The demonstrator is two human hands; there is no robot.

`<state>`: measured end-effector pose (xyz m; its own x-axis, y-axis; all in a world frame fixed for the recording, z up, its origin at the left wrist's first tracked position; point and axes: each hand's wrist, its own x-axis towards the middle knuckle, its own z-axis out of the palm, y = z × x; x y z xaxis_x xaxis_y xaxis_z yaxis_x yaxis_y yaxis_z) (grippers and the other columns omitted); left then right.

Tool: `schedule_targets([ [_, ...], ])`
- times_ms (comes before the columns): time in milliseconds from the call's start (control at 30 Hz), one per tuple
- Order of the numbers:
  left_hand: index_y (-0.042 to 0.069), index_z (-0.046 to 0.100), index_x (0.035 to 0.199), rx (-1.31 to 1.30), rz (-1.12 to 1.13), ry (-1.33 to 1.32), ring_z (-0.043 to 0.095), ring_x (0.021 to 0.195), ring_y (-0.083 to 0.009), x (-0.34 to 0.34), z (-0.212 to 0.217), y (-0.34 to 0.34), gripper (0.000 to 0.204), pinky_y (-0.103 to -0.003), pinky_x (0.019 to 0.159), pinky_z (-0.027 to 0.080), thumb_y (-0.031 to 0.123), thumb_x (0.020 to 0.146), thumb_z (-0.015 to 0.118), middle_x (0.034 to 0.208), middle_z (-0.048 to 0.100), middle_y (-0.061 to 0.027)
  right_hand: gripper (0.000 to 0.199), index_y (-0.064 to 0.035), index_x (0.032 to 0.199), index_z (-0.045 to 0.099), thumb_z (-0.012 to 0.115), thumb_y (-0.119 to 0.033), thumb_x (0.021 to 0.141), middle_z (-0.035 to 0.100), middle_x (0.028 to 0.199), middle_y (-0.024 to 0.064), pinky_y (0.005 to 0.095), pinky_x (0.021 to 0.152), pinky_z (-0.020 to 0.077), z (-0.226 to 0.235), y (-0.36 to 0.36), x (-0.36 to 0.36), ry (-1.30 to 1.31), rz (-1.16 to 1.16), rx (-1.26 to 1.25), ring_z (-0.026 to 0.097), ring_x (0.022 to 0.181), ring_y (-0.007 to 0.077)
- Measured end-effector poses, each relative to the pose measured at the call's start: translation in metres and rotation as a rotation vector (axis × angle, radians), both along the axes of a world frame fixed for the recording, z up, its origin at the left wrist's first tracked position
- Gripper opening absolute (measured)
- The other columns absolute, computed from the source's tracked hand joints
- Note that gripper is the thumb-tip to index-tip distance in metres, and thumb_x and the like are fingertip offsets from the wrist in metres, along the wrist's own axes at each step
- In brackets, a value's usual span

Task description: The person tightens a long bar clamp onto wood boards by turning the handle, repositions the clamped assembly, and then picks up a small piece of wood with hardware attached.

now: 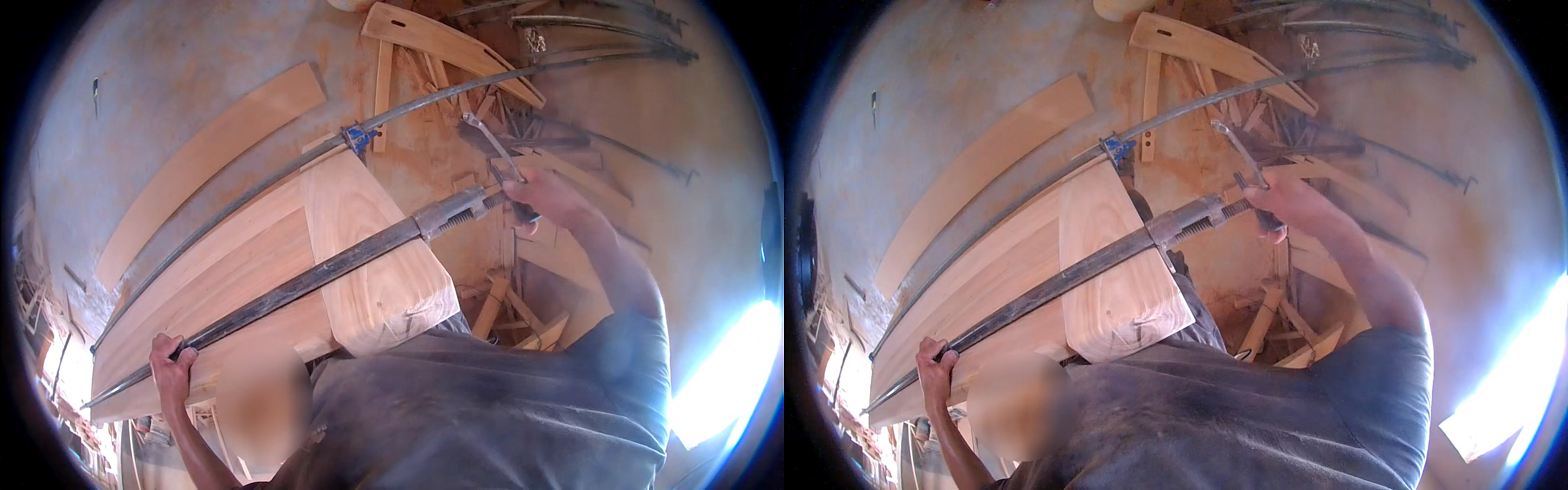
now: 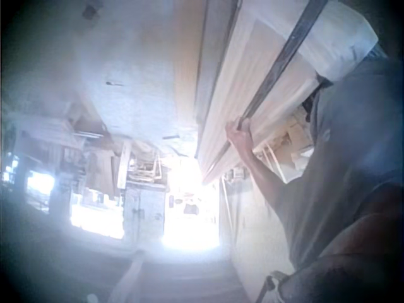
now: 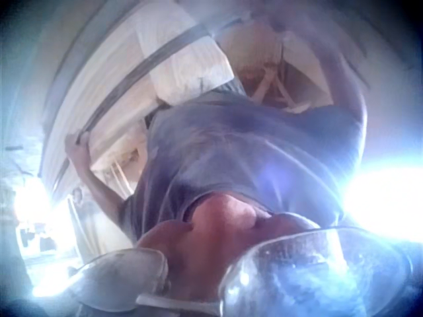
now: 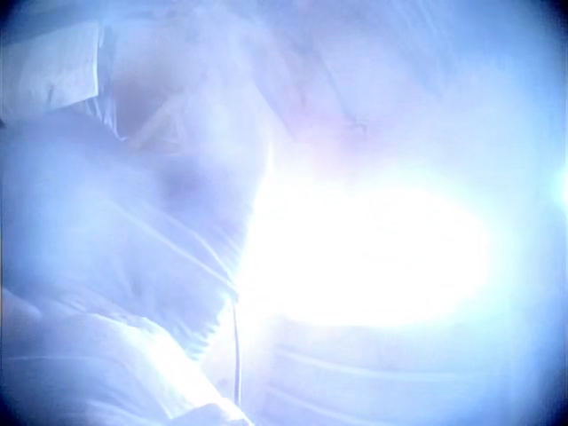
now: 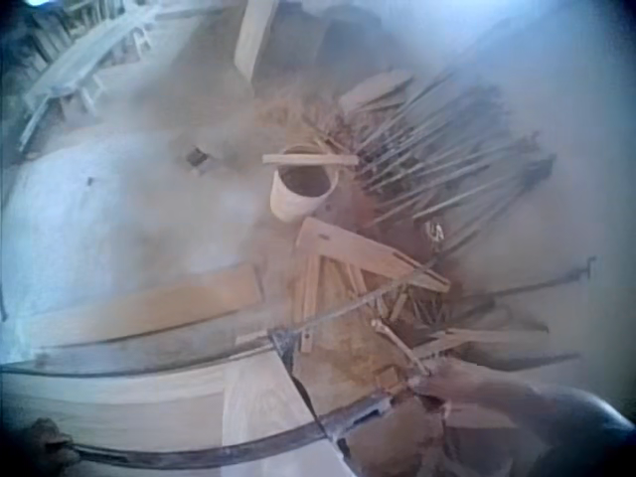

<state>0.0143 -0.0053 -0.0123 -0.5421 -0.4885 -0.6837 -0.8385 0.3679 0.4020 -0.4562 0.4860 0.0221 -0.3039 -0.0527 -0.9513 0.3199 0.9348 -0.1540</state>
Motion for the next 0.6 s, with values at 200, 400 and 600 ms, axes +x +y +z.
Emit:
schedule_targets([
  [200,-0.006,0.060,0.086,-0.035,0.036,0.056,0.049,0.079,-0.0271,-0.003,0.005,0.010,0.029,-0.035,0.078,0.042,0.007,0.063,0.072,0.081,0.044,-0.0103,0.024,-0.0001,0.113,0.063,0.062,-0.011,0.092,0.067,0.093,0.0133,0.0388,0.075,0.0534,0.011,0.032,0.006,0.378,0.372,-0.375,0.067,0.087,0.0237],
  [400,-0.006,0.062,0.089,-0.083,-0.107,0.041,0.050,0.081,-0.0268,0.003,0.005,0.003,0.031,-0.036,0.078,0.043,0.005,0.063,0.075,0.081,0.045,-0.0106,0.050,0.0026,0.128,0.057,0.066,-0.006,0.079,0.057,0.137,0.0225,0.0528,0.111,0.0421,0.005,0.027,0.030,0.793,1.205,-0.606,0.053,0.130,0.0408],
  [600,-0.010,0.060,0.087,-0.059,-0.104,0.018,0.047,0.079,-0.0240,0.000,0.003,0.004,0.030,-0.035,0.075,0.040,0.011,0.068,0.070,0.079,0.043,-0.0107,0.053,0.0011,0.127,0.058,0.066,-0.005,0.075,0.059,0.134,0.0212,0.0498,0.109,0.0450,0.007,0.020,0.019,0.734,1.336,-0.619,0.057,0.125,0.0390],
])
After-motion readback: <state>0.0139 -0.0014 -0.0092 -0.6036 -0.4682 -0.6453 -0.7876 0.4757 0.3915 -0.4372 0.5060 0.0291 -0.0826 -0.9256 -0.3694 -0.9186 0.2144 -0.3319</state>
